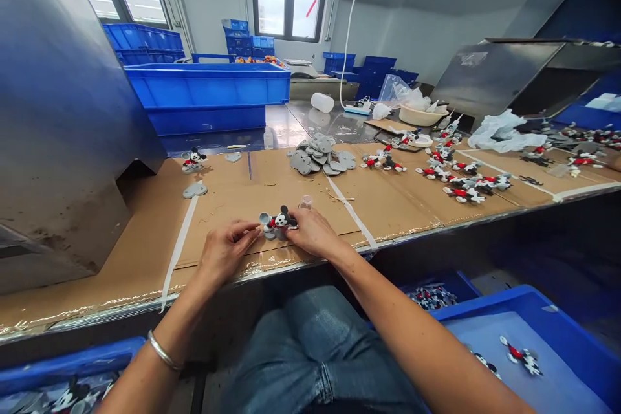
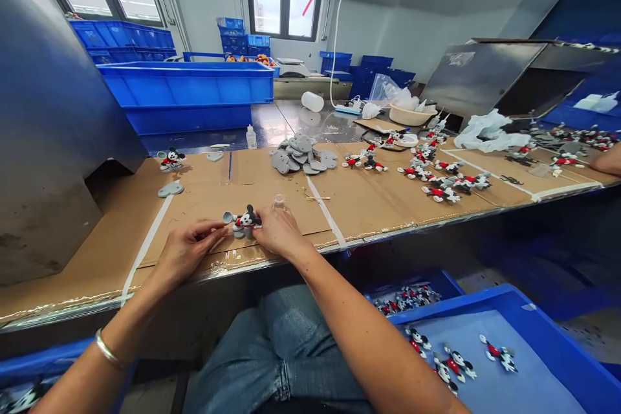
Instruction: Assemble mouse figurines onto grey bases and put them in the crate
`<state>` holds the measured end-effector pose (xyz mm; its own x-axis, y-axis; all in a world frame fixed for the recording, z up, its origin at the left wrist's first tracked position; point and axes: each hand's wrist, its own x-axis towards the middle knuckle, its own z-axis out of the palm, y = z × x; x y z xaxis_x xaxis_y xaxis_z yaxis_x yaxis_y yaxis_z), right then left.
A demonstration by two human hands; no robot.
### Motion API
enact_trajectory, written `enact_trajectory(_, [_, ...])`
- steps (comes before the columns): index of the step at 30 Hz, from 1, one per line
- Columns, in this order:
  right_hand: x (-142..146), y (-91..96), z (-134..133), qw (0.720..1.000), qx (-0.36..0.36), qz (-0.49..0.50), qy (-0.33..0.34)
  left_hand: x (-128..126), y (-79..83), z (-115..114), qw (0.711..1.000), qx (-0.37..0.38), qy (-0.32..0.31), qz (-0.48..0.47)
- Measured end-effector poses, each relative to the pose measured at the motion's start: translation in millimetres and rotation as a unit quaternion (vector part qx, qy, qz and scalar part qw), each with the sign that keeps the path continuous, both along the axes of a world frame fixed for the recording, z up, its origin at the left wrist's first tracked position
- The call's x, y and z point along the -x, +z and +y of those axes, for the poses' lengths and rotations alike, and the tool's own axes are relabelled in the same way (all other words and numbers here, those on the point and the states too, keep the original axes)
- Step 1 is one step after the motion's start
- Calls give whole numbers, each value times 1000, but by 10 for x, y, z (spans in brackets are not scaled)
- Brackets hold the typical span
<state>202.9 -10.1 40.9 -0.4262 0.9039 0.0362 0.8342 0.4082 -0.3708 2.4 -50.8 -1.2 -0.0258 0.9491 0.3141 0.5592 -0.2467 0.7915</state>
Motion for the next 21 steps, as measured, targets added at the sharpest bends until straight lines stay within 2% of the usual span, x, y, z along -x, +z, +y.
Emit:
enact_trajectory(7, [-2, 5, 1, 1000, -7, 3, 2, -109, 35, 156, 999, 13, -40, 23])
enact_trajectory(16, [-6, -15, 45, 999, 12, 38, 3, -62, 27, 253, 993, 47, -95, 51])
enact_trajectory(21, [-137, -28, -57, 995, 38, 94, 9, -59, 31, 257, 994, 37, -76, 66])
